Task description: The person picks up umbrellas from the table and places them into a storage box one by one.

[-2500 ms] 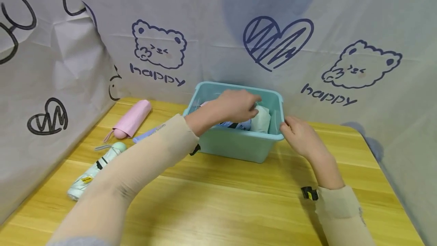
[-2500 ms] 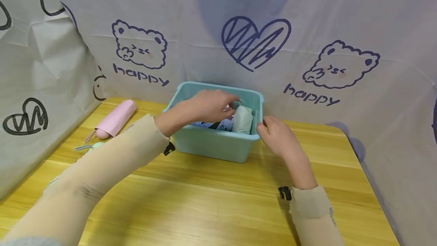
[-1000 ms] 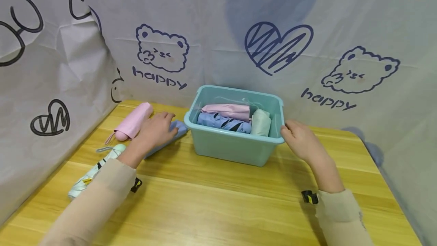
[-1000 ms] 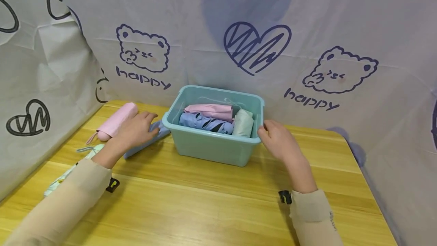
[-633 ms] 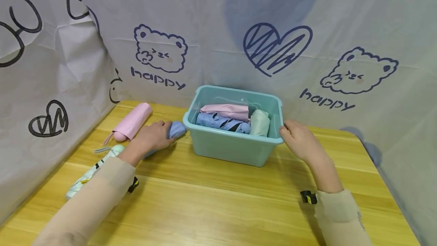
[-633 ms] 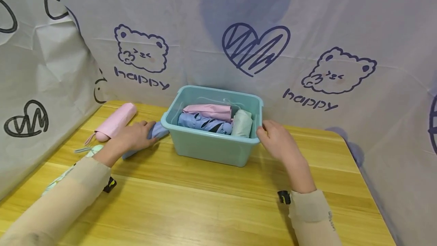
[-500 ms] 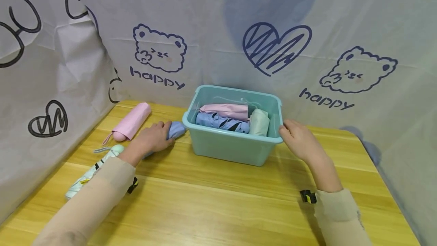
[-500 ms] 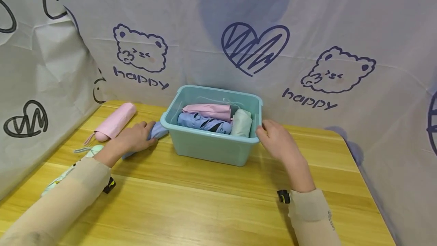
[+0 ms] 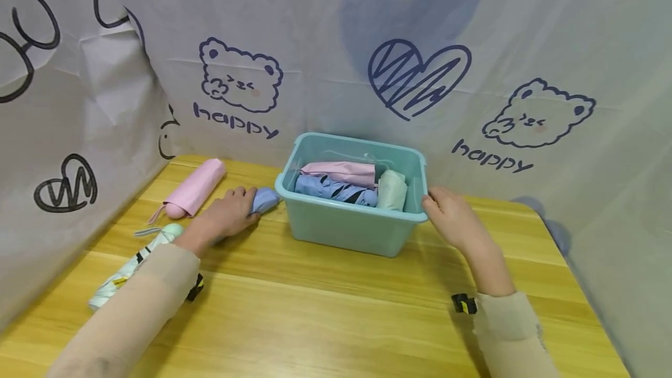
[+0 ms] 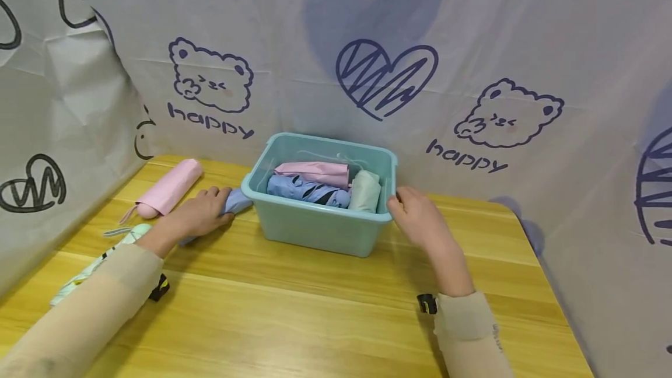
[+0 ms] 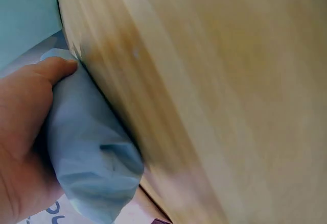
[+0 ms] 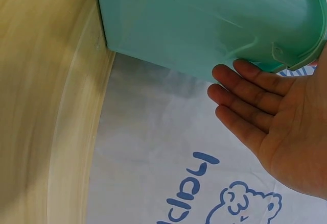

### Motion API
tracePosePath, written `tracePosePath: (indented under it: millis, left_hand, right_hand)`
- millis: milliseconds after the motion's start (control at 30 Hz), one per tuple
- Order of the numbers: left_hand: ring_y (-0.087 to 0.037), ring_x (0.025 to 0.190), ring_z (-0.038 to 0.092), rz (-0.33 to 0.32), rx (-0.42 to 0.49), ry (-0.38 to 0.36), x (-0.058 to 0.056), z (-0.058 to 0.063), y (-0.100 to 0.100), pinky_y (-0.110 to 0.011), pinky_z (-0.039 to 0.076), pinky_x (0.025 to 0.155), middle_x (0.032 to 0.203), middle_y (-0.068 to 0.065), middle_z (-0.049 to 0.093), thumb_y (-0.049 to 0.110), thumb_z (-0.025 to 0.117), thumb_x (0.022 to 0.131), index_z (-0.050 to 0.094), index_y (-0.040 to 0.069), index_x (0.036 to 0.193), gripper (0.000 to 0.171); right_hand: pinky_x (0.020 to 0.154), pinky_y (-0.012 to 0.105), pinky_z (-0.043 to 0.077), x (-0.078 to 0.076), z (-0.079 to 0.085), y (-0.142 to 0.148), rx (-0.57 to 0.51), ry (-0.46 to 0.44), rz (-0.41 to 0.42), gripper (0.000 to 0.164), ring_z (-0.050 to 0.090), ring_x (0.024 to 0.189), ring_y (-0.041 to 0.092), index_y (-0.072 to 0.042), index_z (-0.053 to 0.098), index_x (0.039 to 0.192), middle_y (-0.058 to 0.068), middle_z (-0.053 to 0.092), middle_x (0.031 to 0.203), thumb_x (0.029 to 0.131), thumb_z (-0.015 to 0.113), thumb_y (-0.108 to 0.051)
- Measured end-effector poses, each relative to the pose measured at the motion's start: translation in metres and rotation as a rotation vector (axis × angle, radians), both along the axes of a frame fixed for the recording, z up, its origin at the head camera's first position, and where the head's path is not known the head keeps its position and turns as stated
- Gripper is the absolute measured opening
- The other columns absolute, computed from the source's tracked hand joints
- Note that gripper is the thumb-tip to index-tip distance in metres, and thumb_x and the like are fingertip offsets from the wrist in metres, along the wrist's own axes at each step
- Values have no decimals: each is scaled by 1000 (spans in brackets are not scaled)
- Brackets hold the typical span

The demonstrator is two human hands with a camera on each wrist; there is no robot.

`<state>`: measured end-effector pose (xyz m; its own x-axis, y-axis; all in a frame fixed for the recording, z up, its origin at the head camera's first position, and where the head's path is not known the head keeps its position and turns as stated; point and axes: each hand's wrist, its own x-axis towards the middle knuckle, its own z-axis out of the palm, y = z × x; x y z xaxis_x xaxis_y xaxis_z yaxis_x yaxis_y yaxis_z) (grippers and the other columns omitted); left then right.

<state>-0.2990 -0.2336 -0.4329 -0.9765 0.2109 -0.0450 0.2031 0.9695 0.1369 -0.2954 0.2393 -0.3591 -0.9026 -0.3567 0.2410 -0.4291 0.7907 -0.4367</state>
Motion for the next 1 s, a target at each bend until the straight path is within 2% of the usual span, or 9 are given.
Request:
tracePosePath:
  millis: [300, 467, 633, 867, 1000]
  left_hand:
    - [-54, 130, 47, 42, 112, 3, 4, 3, -16, -66, 40, 107, 144, -40, 42, 33, 54, 105, 26, -11, 156, 73]
    - [-53, 129, 48, 51, 213, 42, 3, 8, -18, -65, 39, 109, 143, -42, 41, 31, 53, 105, 24, -13, 155, 73]
    - [-52, 131, 47, 59, 307, 102, 2, 12, -17, -64, 37, 112, 145, -42, 41, 29, 52, 104, 23, -16, 154, 74]
    - [-49, 119, 53, 115, 419, 245, 4, 18, -10, -64, 43, 104, 134, -37, 50, 30, 54, 103, 30, -13, 152, 71]
    - [-46, 115, 54, 139, 489, 293, 5, 24, -4, -63, 46, 100, 132, -35, 50, 35, 52, 104, 29, -9, 154, 70]
  right_hand:
    - [98, 58, 49, -4, -4, -8, -27, -27, 0, 45, 60, 109, 38, 1, 62, 127, 21, 64, 123, 108, 36, -31]
    - [102, 60, 47, -5, -3, -7, -34, -31, -13, 49, 60, 116, 40, 2, 60, 134, 22, 63, 129, 108, 35, -32]
    - [102, 60, 48, -4, -3, -5, -36, -39, -19, 49, 60, 116, 40, 2, 60, 135, 22, 63, 129, 108, 35, -31]
    - [101, 60, 48, -3, -4, -2, -40, -40, -25, 50, 60, 114, 39, 2, 60, 134, 21, 63, 128, 108, 35, -32]
    - [98, 58, 49, -2, -4, 0, -41, -35, -27, 46, 59, 108, 37, 1, 61, 129, 19, 63, 124, 108, 36, -32]
